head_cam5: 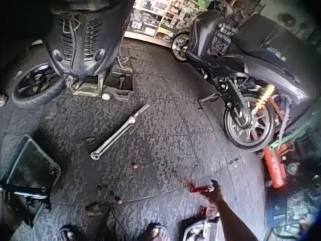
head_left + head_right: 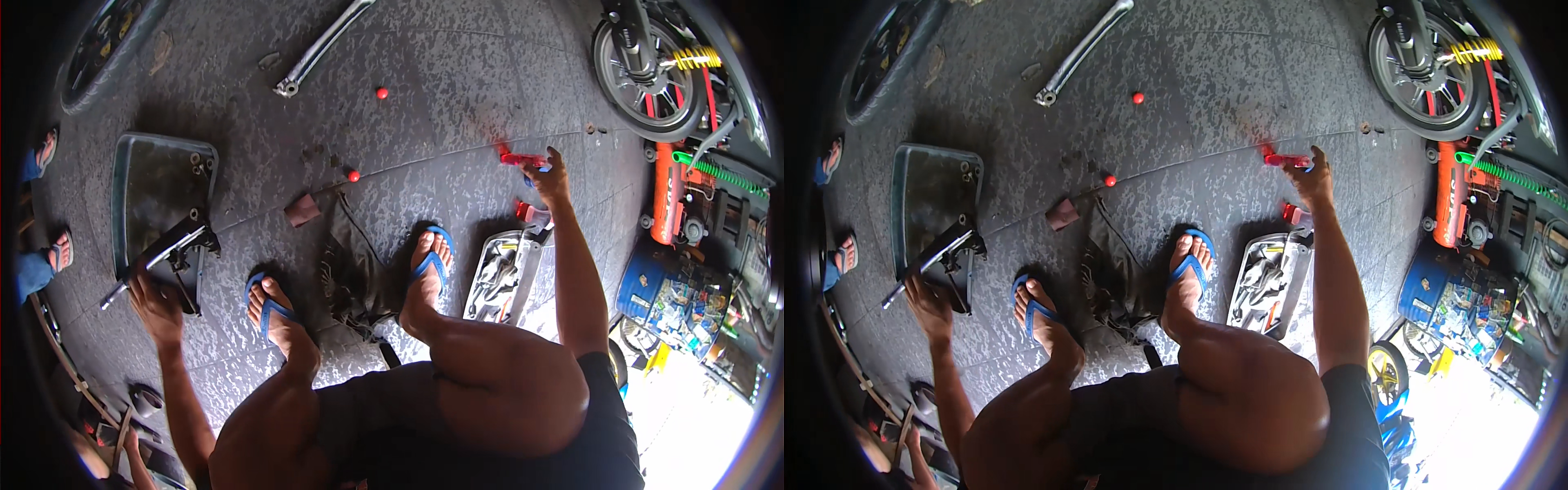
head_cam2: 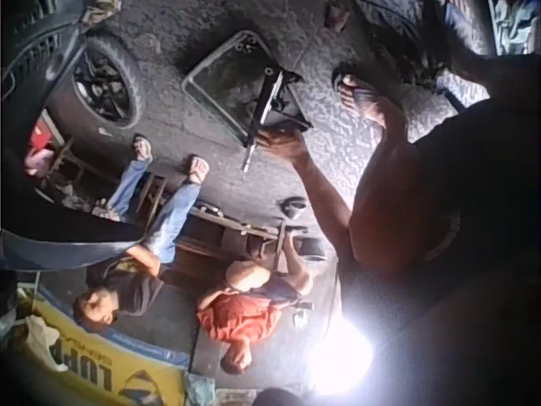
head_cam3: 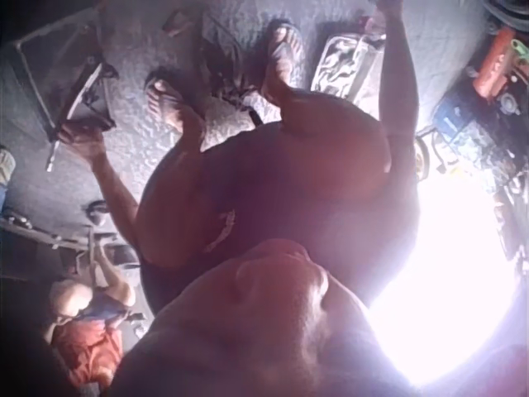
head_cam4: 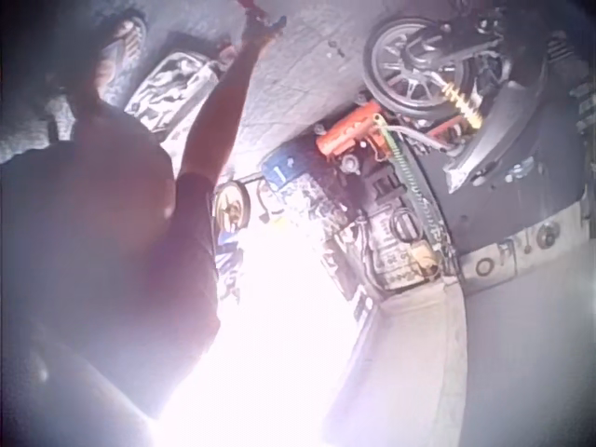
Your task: The person sits on the floor of a workshop and works on a cylindrical mechanical component, likely a motorcycle shock absorber. They use a red bottle to apply liquid lubricant, a wrench to tighten or loosen parts, and a rag to wipe the component. The person also handles small metal pieces and a screwdriver during the process.
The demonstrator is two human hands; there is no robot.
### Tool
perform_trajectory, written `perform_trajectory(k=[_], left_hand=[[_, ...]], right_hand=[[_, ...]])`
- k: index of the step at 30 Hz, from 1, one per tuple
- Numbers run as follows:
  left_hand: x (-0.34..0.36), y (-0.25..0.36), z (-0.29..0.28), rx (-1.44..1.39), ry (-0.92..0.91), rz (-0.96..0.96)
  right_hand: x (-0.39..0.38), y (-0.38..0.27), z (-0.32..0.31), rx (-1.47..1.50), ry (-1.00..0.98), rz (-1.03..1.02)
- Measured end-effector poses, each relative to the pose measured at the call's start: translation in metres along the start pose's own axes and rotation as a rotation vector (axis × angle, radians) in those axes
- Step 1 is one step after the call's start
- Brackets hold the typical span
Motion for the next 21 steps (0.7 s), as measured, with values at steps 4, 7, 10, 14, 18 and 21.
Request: perform_trajectory(k=[4,7,10,14,18,21], left_hand=[[0.013,-0.036,0.014,0.035,-0.295,0.120],[0.028,-0.036,0.017,0.008,-0.417,0.129],[0.039,-0.041,0.031,-0.015,-0.424,0.153],[0.037,-0.079,0.064,-0.047,-0.456,0.148],[0.039,-0.094,0.081,-0.093,-0.532,0.147],[0.063,-0.067,0.064,-0.087,-0.647,0.097]], right_hand=[[0.013,0.004,0.007,-0.028,-0.041,-0.024],[0.010,0.002,0.005,-0.017,-0.028,-0.042],[0.013,0.008,0.006,-0.013,-0.038,0.018],[0.014,0.016,0.012,0.013,-0.016,-0.002],[0.021,0.032,0.019,0.058,-0.017,-0.018],[0.018,0.039,0.017,0.077,0.021,-0.048]])
Point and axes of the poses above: each hand's wrist, its own x-axis towards the middle knuckle, its own z-axis out of the palm, y = z × x, the point moved 2 cm from there along x, towards the middle knuckle, and after that the axes turned 9 degrees about z, right-handed, at the moved point
